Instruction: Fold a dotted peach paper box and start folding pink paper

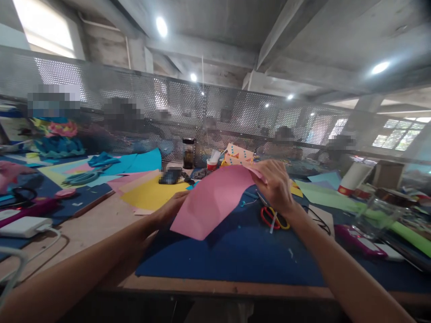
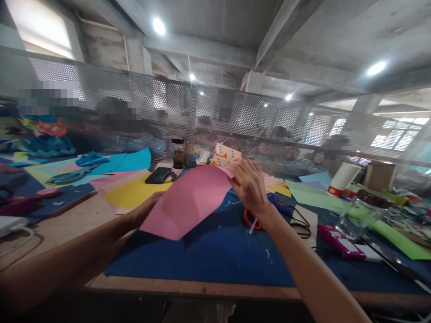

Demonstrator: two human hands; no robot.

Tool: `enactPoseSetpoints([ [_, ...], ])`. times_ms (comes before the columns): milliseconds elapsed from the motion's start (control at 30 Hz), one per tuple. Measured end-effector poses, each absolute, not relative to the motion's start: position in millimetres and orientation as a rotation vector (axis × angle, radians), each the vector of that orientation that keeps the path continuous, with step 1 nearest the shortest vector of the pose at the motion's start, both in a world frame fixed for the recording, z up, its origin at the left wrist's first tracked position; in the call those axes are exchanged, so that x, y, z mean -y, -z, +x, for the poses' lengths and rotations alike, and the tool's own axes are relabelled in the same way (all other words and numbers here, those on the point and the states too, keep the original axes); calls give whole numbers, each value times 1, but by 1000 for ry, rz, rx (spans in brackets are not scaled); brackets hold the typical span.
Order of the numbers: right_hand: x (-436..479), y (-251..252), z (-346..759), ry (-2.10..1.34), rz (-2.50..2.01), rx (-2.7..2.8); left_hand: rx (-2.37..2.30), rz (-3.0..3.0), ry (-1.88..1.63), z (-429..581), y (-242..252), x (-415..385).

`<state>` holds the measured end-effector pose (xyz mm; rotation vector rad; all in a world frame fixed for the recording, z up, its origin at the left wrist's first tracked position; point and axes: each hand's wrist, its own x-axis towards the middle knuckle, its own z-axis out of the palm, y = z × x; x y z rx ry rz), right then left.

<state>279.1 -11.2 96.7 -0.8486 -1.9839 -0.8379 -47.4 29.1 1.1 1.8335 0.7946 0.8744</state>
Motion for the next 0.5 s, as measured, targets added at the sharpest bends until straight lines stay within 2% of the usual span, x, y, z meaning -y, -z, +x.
enactPoseSetpoints([
  [200, 25, -71, 293, 812, -896, 2015, -618, 1558, -715, -48, -1, -36],
  [500, -13, -109, 269, 990, -990, 1716, -568, 1642, -626, -39, -2, -26],
])
